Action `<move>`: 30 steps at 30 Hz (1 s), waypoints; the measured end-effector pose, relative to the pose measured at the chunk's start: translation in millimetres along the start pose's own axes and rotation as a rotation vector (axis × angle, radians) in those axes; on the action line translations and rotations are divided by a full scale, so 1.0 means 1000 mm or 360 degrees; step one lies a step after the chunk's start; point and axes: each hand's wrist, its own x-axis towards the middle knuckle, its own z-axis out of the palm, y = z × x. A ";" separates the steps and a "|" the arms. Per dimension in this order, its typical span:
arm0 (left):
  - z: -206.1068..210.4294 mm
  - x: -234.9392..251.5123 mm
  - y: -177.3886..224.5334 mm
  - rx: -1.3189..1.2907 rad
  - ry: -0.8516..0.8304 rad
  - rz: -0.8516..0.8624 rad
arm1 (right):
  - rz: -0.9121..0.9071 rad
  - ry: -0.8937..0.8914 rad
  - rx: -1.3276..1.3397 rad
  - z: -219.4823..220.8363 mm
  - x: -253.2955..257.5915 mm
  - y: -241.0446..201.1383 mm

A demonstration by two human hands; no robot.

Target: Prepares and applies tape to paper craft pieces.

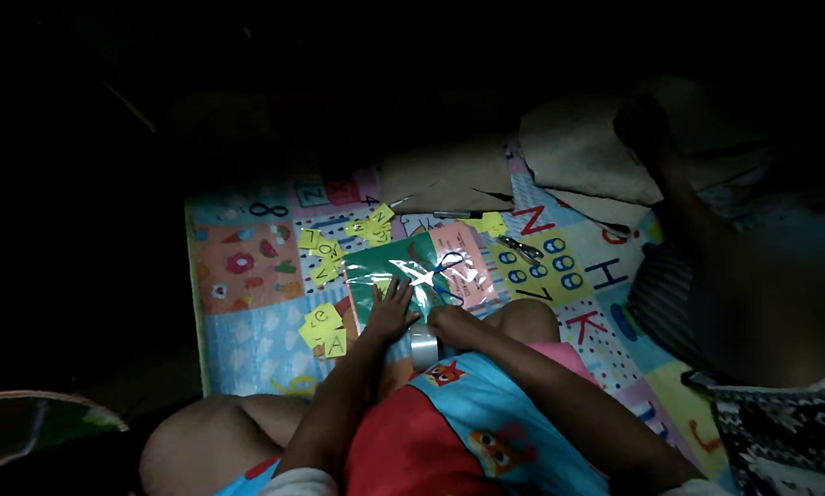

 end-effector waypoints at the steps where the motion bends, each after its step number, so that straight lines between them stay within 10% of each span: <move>1: -0.003 0.007 0.007 -0.0020 -0.0001 0.0015 | -0.0005 0.0016 0.0016 0.001 -0.002 0.000; 8: -0.025 0.050 0.042 -0.0094 0.0069 0.0257 | 0.0005 0.0010 -0.0046 0.001 0.001 -0.001; 17: 0.015 -0.060 -0.064 -0.0066 0.0347 -0.0138 | -0.0062 0.0017 -0.0052 -0.001 0.009 0.005; 30: 0.008 -0.031 -0.044 0.0053 0.0207 -0.0276 | -0.0108 0.0055 -0.0055 0.004 0.010 0.012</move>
